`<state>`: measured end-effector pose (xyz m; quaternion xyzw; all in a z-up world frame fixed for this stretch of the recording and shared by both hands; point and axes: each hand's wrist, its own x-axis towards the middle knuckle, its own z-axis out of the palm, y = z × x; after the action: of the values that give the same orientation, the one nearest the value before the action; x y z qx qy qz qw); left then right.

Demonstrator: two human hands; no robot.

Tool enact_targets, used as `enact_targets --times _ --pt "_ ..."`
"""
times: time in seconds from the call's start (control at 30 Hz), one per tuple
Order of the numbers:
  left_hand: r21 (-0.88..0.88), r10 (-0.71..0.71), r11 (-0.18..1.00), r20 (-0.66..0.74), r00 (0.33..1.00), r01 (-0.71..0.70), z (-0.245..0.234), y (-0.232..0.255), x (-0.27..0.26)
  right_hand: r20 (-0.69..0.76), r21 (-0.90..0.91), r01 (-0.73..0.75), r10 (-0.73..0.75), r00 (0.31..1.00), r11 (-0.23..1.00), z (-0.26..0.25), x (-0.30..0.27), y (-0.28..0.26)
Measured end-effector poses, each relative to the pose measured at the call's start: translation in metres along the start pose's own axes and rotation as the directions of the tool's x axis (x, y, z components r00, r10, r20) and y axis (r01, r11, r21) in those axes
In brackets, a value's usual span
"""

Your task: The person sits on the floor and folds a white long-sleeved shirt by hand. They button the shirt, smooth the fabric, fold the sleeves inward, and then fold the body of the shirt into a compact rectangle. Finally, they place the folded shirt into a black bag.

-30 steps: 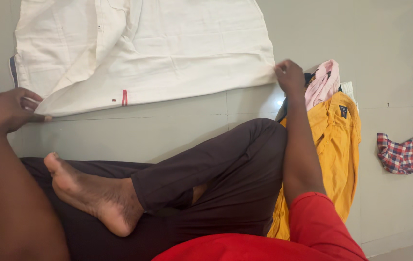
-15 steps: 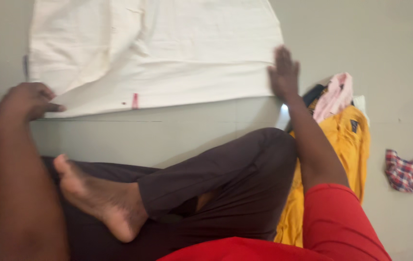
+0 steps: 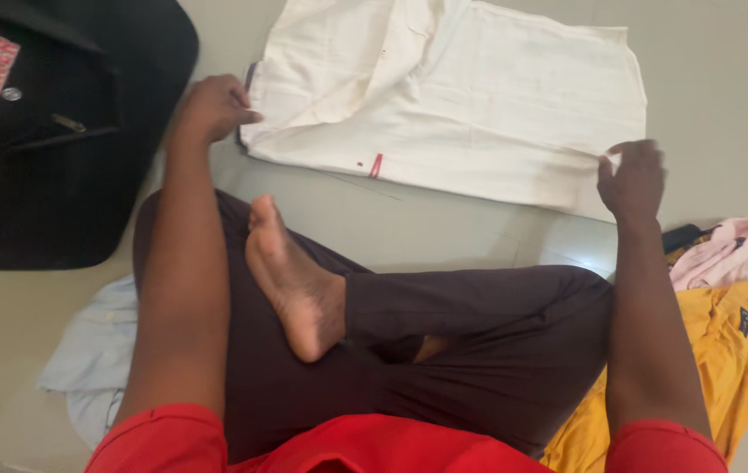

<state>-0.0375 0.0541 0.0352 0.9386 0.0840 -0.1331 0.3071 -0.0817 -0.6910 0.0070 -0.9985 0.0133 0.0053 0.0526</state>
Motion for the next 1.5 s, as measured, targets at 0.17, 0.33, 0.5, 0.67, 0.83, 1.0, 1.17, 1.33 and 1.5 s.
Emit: enact_targets --times 0.17,0.33,0.5,0.67,0.83,1.0,1.17,1.33,1.5 --pt "0.239 -0.034 0.971 0.082 0.996 0.014 0.025 0.034 -0.009 0.234 0.139 0.365 -0.389 0.891 0.92 0.031 0.021 -0.068" --pt "0.263 0.029 0.96 0.238 0.971 -0.093 0.047 0.009 0.013 0.559 0.085 -0.022 -0.029 0.829 0.996 -0.007 0.002 -0.15" --pt "0.132 0.056 0.987 0.246 0.968 -0.09 0.047 -0.02 0.017 0.416 0.252 -0.041 -0.071 0.907 0.967 0.001 -0.009 -0.159" --pt "0.332 -0.089 0.942 0.372 0.924 -0.043 0.047 -0.019 0.018 0.447 0.333 -0.076 -0.087 0.89 0.94 0.021 -0.006 -0.137" --pt "0.492 -0.152 0.865 0.073 0.986 0.097 0.036 0.011 -0.009 0.464 0.258 -0.085 -0.046 0.885 0.962 0.015 0.001 -0.14" --pt "0.307 -0.142 0.948 0.173 0.975 0.083 0.014 0.05 -0.04 0.352 0.285 -0.103 -0.004 0.936 0.953 0.0 0.008 -0.168" --pt "0.546 -0.242 0.832 0.195 0.95 0.1 0.033 0.055 -0.026 0.542 0.347 -0.302 0.073 0.837 0.888 -0.011 0.009 -0.186" --pt "0.553 -0.291 0.816 0.143 0.946 0.168 0.044 0.039 -0.012 0.578 0.298 -0.301 0.079 0.812 0.906 -0.012 0.009 -0.186" --pt "0.586 -0.369 0.772 0.096 0.925 0.247 0.03 0.021 -0.01 0.558 0.4 -0.114 -0.143 0.818 0.909 -0.018 -0.002 -0.195"
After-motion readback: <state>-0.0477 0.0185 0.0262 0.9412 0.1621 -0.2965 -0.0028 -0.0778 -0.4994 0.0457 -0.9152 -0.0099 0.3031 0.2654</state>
